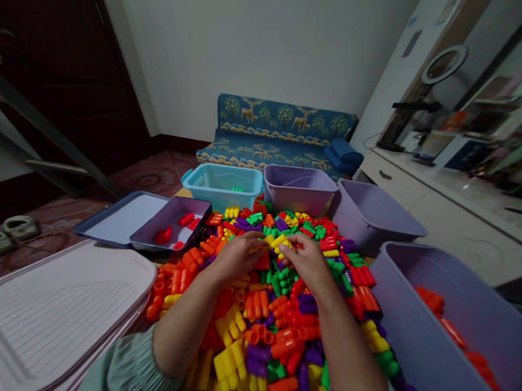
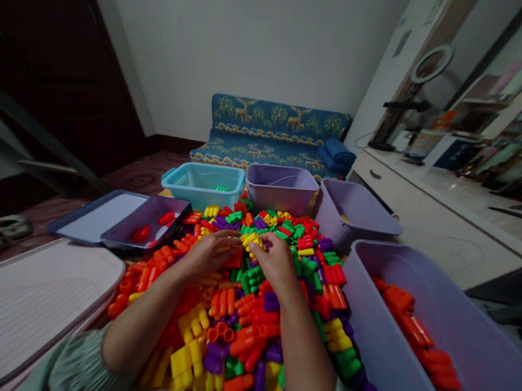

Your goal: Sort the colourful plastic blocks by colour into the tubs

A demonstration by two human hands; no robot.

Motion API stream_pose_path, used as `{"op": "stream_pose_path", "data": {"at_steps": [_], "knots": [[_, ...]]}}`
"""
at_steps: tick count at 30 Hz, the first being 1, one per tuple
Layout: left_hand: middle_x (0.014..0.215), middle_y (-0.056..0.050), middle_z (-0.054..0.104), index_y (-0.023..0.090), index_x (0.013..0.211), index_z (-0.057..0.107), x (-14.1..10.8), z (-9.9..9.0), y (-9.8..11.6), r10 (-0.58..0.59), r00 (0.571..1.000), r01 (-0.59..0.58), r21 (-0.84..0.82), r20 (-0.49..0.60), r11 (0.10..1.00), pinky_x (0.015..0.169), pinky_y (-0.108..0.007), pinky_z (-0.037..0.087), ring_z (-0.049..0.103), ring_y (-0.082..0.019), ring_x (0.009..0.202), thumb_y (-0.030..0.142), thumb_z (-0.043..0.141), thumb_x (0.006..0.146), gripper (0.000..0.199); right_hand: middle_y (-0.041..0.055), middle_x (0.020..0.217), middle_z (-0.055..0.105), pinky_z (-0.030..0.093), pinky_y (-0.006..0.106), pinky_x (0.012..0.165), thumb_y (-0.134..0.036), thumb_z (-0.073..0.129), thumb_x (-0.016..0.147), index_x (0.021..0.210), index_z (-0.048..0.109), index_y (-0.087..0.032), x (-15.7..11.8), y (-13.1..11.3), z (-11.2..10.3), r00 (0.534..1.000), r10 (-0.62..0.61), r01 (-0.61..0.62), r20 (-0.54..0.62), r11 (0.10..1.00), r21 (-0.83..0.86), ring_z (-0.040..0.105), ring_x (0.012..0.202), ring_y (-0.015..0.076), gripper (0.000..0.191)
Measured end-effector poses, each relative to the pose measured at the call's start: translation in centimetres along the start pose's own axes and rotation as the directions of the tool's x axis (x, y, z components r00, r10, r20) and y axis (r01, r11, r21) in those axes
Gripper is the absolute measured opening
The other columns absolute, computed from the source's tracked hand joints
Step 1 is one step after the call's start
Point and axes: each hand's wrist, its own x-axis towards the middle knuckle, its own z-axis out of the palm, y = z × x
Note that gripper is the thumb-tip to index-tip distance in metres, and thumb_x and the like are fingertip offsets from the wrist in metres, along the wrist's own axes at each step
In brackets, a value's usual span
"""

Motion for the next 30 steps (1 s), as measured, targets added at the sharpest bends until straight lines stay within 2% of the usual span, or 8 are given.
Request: {"op": "stream_pose_path", "data": {"at_steps": [8,12,15,17,19,23,27,30], "knots": [[0.112,-0.010,0.066,0.020,0.106,0.072,0.1,-0.1,0.3,-0.018,1.000,0.018,0.005,-0.003,1.000,0.085,-0.030,0.050,0.065,-0.021,0.097,0.027,0.052,0.089,0.027,0.0022,0.081,0.070,0.052,0.029,0.057,-0.037,0.067,0.071,0.090,0.065,-0.021,0.5,1.8,0.2,0.998,-0.036,0.043,0.052,0.989,-0.143,0.065,0.060,0.0169,0.025],[0.106,-0.010,0.067,0.019,0.107,0.071,0.1,-0.2,0.5,-0.033,0.999,0.034,-0.030,0.020,0.999,0.082,-0.028,0.050,0.065,-0.019,0.092,0.025,0.052,0.088,0.028,0.0064,0.103,0.069,0.054,0.033,0.075,-0.031,0.066,0.072,0.092,0.069,-0.020,0.6,2.0,0.3,0.990,-0.106,0.124,0.091,0.968,-0.219,0.067,0.089,0.0212,0.023],[0.107,-0.009,0.067,0.019,0.106,0.072,0.1,-0.1,0.5,-0.022,1.000,0.022,-0.067,0.001,0.998,0.082,-0.029,0.050,0.065,-0.020,0.094,0.021,0.053,0.085,0.028,0.0097,0.124,0.062,0.047,0.038,0.094,-0.027,0.065,0.072,0.089,0.073,-0.019,0.3,1.6,0.4,0.979,-0.124,0.165,0.163,0.950,-0.265,0.060,0.113,0.0253,0.019],[0.108,-0.009,0.067,0.019,0.104,0.073,0.1,-0.1,0.5,-0.008,1.000,0.008,-0.079,-0.007,0.997,0.083,-0.029,0.050,0.065,-0.020,0.095,0.018,0.053,0.083,0.028,0.0107,0.131,0.058,0.042,0.041,0.101,-0.026,0.065,0.073,0.091,0.074,-0.020,0.1,1.2,0.4,0.972,-0.119,0.175,0.205,0.943,-0.283,0.057,0.118,0.0265,0.021],[0.107,-0.009,0.068,0.020,0.100,0.074,0.1,-0.1,0.5,0.003,1.000,-0.004,-0.088,-0.005,0.996,0.083,-0.030,0.050,0.065,-0.021,0.095,0.016,0.054,0.081,0.028,0.0113,0.129,0.059,0.042,0.041,0.101,-0.025,0.065,0.074,0.094,0.074,-0.020,0.0,1.0,0.4,0.969,-0.121,0.182,0.217,0.939,-0.291,0.059,0.115,0.0256,0.023],[0.104,-0.008,0.069,0.019,0.091,0.075,0.2,0.1,0.3,0.041,0.999,-0.045,-0.116,-0.034,0.992,0.083,-0.031,0.051,0.066,-0.020,0.093,0.013,0.055,0.079,0.024,0.0091,0.107,0.064,0.048,0.036,0.090,-0.023,0.067,0.072,0.088,0.074,-0.018,0.1,0.9,0.7,0.974,-0.173,0.208,0.144,0.937,-0.282,0.063,0.098,0.0214,0.018],[0.100,-0.009,0.069,0.017,0.089,0.074,0.3,0.3,0.1,0.022,0.981,-0.070,-0.245,-0.193,0.967,0.082,-0.031,0.052,0.066,-0.019,0.091,0.015,0.056,0.079,0.021,0.0075,0.102,0.064,0.050,0.033,0.083,-0.025,0.069,0.071,0.086,0.073,-0.019,0.1,0.1,0.7,0.970,-0.231,0.243,0.080,0.943,-0.229,0.062,0.094,0.0201,0.017],[0.098,-0.010,0.069,0.015,0.084,0.073,0.3,0.1,0.5,-0.032,0.956,-0.077,-0.355,-0.290,0.932,0.082,-0.031,0.053,0.067,-0.019,0.090,0.018,0.057,0.080,0.017,0.0077,0.103,0.064,0.051,0.031,0.079,-0.026,0.070,0.072,0.088,0.073,-0.019,-0.2,-0.8,0.3,0.958,-0.271,0.284,0.096,0.944,-0.170,0.062,0.094,0.0198,0.018]]}}
